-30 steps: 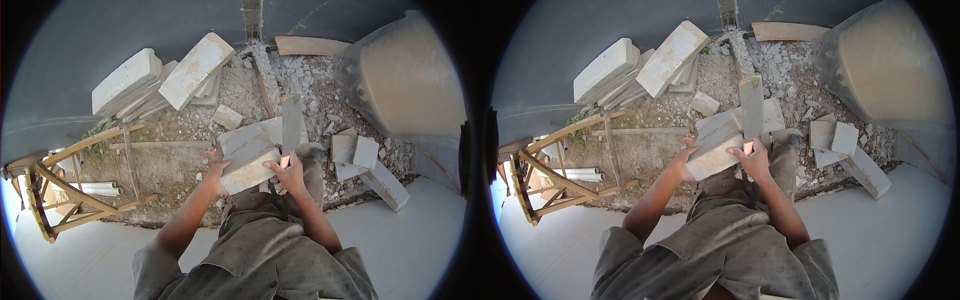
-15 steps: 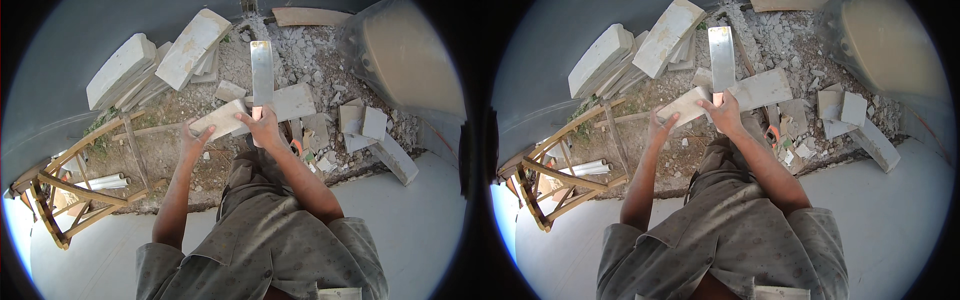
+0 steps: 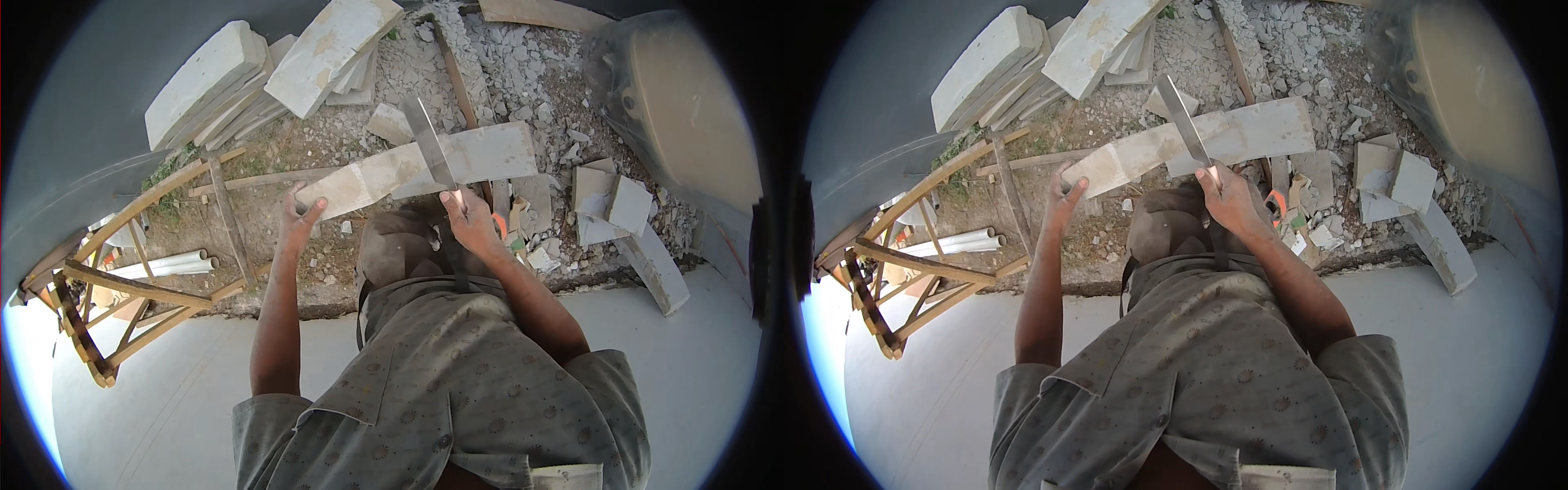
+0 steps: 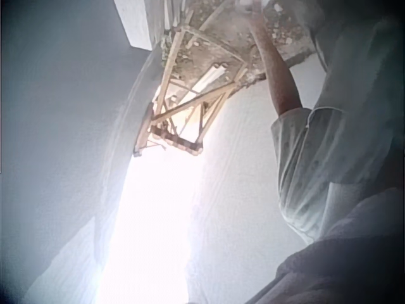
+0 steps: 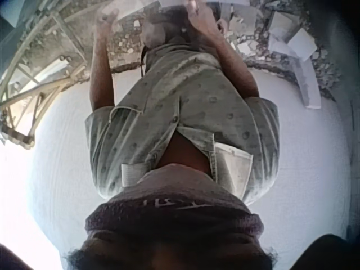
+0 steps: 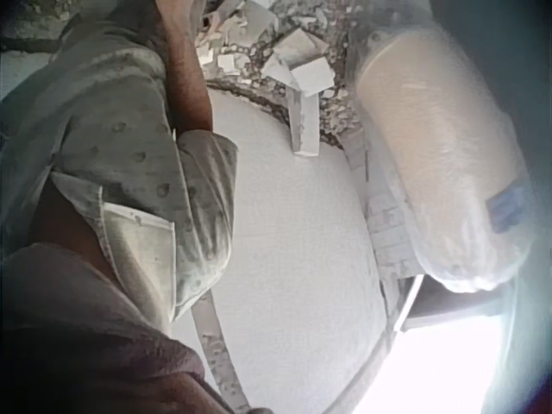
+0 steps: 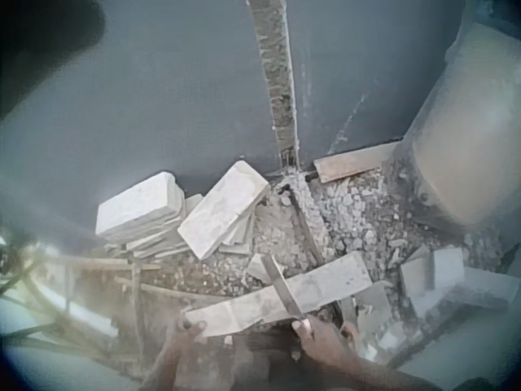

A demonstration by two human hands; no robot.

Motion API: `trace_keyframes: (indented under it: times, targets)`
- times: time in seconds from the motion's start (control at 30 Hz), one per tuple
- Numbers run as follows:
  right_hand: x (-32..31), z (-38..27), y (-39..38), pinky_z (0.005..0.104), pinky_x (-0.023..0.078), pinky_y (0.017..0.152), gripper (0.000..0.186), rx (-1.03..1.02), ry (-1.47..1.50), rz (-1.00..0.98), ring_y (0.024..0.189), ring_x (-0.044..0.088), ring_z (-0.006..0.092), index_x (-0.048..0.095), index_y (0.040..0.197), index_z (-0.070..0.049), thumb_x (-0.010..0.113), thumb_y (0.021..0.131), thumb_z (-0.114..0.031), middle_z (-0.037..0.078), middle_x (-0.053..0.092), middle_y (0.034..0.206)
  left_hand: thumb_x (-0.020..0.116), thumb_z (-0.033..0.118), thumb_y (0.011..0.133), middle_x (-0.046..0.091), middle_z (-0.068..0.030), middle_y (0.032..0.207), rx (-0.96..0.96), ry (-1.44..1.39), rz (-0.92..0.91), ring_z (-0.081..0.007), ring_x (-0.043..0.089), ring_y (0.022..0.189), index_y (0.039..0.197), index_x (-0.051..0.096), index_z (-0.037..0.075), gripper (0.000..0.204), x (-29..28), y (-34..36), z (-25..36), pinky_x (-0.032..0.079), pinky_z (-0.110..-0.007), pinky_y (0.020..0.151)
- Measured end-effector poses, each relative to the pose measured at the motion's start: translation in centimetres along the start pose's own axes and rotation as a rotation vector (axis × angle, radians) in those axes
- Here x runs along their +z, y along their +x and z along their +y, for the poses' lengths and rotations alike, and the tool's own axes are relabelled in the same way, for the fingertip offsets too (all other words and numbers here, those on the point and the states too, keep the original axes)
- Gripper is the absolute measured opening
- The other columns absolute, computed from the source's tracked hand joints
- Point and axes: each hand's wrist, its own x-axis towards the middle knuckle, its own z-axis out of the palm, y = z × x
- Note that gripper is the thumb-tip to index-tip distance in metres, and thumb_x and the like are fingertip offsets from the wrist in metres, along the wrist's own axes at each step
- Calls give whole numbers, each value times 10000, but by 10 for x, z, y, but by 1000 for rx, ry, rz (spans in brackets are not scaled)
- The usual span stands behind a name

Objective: Manually shaping and refining the edges of stone blocks using a saw-like tool and hitting them against other blocks.

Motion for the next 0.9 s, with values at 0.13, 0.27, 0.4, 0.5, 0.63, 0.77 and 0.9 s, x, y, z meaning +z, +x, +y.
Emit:
trace_keyframes:
  times: [0.13, 0.27, 0.4, 0.5, 0.63, 0.77, 0.9]
  targets:
    - [7, -22, -15, 461, 479, 707, 245, -147, -111, -55, 799, 616, 429, 542, 1036, 1, 534, 943, -226, 230, 610, 787, 728, 401, 822, 545, -174, 1169, 38, -57, 51, -210, 545, 979, 1367, 404, 20, 740, 2, 2, -8, 457, -337, 849]
    - [52, -25, -25, 493, 486, 712, 242, -387, 142, 42, 820, 609, 460, 521, 1058, 28, 506, 942, -185, 257, 619, 875, 691, 406, 855, 540, -180, 1178, 100, -59, 33, -209, 542, 996, 1371, 390, 13, 715, -4, 13, -5, 451, -331, 858]
    - [102, 6, 3, 518, 459, 668, 166, -146, -129, 28, 788, 594, 483, 472, 1032, 9, 494, 925, -116, 292, 599, 814, 676, 415, 868, 539, -180, 1179, 54, -57, -11, -213, 543, 1005, 1371, 383, 11, 709, -11, 25, -6, 450, -328, 863]
    - [120, 21, 7, 526, 447, 656, 177, -170, -34, 182, 780, 587, 491, 473, 1035, 2, 495, 925, -135, 285, 595, 771, 667, 425, 874, 548, -166, 1145, 75, 8, -40, -208, 543, 1002, 1372, 377, 14, 709, -18, 32, -11, 445, -319, 869]
    - [110, 23, 3, 513, 446, 657, 183, -239, -47, 170, 784, 589, 480, 490, 1022, 5, 494, 935, -156, 275, 591, 765, 684, 474, 845, 483, -202, 1232, 267, 198, -13, -321, 447, 1166, 1373, 372, 36, 754, -15, 38, -11, 400, -424, 936]
    - [97, 15, 0, 522, 455, 691, 227, -96, -31, 157, 819, 595, 469, 475, 1061, 2, 488, 948, -195, 257, 611, 793, 746, 558, 740, 403, -248, 1309, 615, 587, -36, -441, 318, 1262, 1380, 360, 67, 895, 0, 40, 4, 260, -622, 1004]
    - [109, 4, -5, 531, 461, 706, 244, -363, 7, 234, 833, 594, 475, 464, 1056, -6, 489, 953, -225, 262, 626, 832, 778, 603, 660, 437, -241, 1252, 523, 529, -72, -430, 366, 1220, 1357, 355, 44, 989, 14, 34, 21, 180, -666, 1018]
